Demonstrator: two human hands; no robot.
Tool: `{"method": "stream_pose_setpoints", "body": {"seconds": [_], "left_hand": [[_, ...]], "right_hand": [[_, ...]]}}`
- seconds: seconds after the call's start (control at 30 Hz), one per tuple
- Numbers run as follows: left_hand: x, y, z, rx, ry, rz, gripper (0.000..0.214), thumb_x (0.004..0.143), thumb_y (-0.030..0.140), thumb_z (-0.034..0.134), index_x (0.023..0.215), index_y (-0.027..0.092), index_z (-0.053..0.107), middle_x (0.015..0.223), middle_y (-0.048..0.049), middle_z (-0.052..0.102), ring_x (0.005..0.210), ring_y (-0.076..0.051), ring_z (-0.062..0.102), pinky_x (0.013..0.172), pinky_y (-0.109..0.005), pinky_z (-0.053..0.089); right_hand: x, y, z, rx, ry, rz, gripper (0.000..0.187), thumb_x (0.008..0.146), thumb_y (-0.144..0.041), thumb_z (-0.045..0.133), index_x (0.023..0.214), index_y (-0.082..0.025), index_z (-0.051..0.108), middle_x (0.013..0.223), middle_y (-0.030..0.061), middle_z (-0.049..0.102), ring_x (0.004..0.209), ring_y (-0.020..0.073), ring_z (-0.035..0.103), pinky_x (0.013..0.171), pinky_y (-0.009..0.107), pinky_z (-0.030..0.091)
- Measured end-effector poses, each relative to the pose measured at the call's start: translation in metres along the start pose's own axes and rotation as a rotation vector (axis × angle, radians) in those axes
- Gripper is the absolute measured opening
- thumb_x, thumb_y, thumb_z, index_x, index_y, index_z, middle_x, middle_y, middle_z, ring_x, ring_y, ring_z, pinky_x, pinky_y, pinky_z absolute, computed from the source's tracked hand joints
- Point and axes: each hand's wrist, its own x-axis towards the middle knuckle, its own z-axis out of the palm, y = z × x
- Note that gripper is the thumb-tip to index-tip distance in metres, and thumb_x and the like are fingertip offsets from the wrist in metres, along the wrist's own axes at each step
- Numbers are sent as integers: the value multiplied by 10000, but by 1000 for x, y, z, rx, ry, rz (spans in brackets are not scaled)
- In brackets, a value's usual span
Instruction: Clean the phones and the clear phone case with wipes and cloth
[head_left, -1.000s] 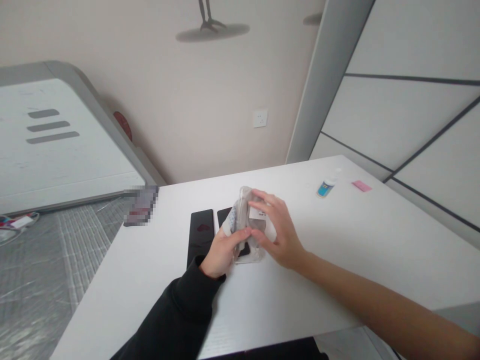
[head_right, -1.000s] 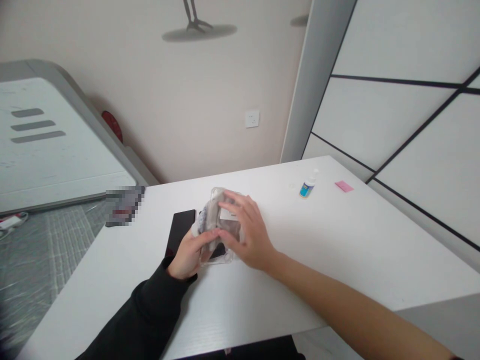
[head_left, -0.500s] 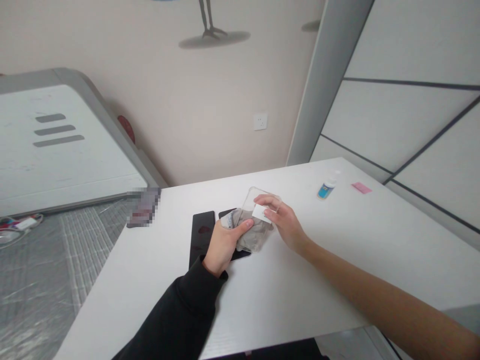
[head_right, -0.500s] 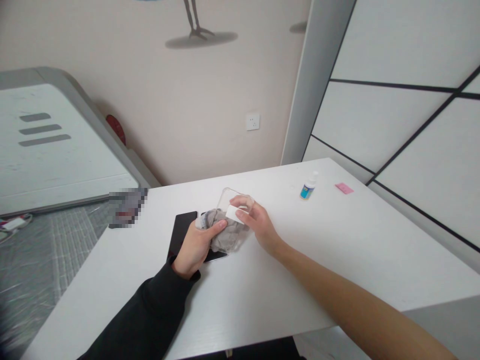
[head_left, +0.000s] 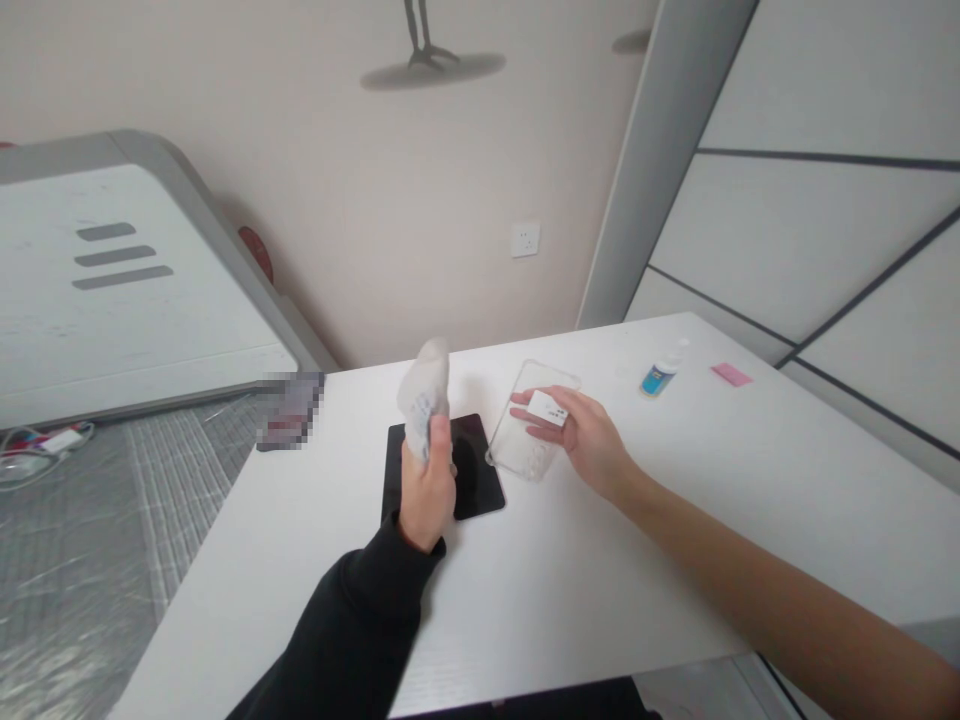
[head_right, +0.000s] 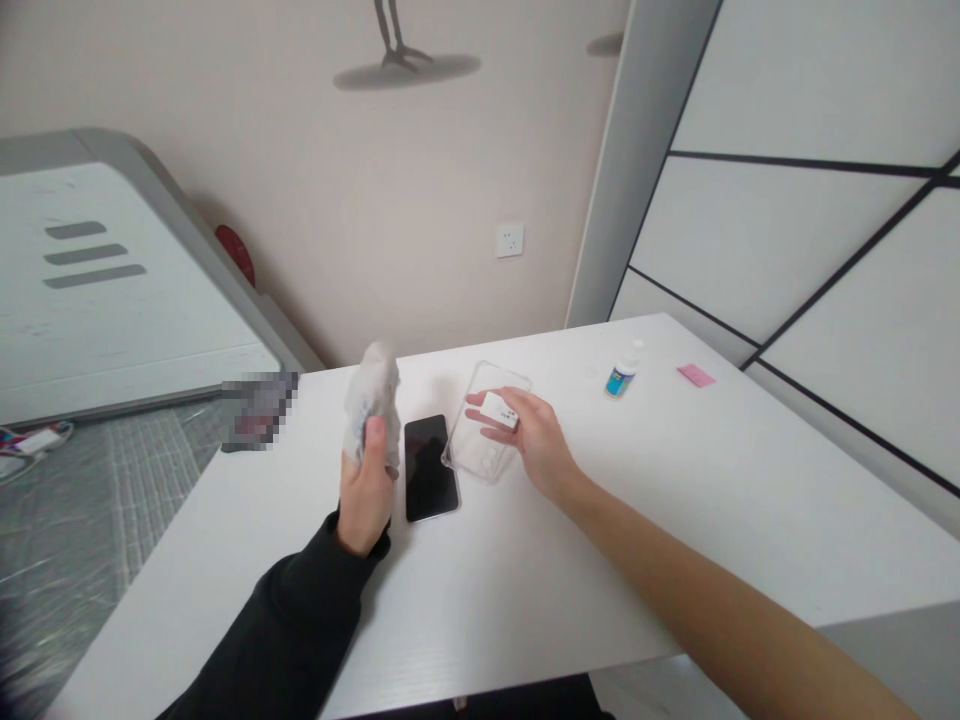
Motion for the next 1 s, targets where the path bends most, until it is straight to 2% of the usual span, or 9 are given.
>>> {"method": "stream_pose_setpoints", "body": {"seconds": [0.07,0.13,0.17,0.23,0.37,0.57,0.73,0.83,1.0], "left_hand": [[0,3,-2,324,-160,250,494,1009,498,471,1333,154,615,1375,-141,653,1405,-310,498,1210,-458,332],[1,5,-1,601,-401,424,545,1016,415,462,1479,130,482,1568,-167,482,1516,-315,346,1252,-492,255],[1,5,1,693,-495,455,583,1021,392,447,1539,131,395,1629,-164,392,1550,-307,275,1260,-501,236],[2,5,4,811,-570,452,635,1034,374,407,1606,152,247,1683,-145,278,1572,-285,216,1262,-516,231],[-4,3,9,862,-584,455,652,1038,372,370,1622,156,179,1671,-152,306,1553,-279,276,1255,-541,246],[-15,-3,15,871,-597,501,618,1024,358,409,1554,51,327,1587,-225,434,1506,-335,368,1241,-554,298],[-11,0,12,797,-481,428,615,1027,356,413,1577,106,299,1615,-195,402,1526,-322,331,1247,-547,297],[-7,2,9,776,-451,402,670,1018,352,424,1596,79,224,1651,-219,316,1554,-312,266,1251,-531,296],[-5,-2,6,785,-524,433,639,1024,311,376,1581,34,234,1662,-239,273,1572,-303,207,1258,-545,274]], "right_hand": [[-2,0,2,20,-94,98,240,872,-405,686,927,-185,763,1074,107,790,908,270,774,669,332,614],[-4,2,5,39,-174,144,250,881,-396,654,1000,-199,754,1109,88,784,897,269,770,647,356,623],[-4,5,6,51,-194,153,271,891,-399,630,1043,-207,744,1133,80,778,925,275,764,668,381,631],[-4,10,7,70,-196,153,318,917,-417,576,1110,-209,721,1162,75,769,1006,285,745,760,435,635],[-1,18,4,73,-167,125,362,935,-477,559,1097,-196,722,1120,82,781,1082,290,719,893,451,596],[0,16,-2,2,-206,146,493,939,-631,536,1161,-222,699,1055,69,795,977,253,744,730,342,589],[-10,23,2,-75,-362,196,769,830,-857,492,1211,-221,698,1102,99,786,921,274,751,691,360,597],[-17,34,7,-79,-411,186,793,829,-857,497,1277,-229,680,1207,114,757,1023,278,733,839,394,591],[-25,36,17,55,-488,136,755,920,-787,431,1498,-304,474,1531,82,543,1343,246,566,1114,450,439]]}}
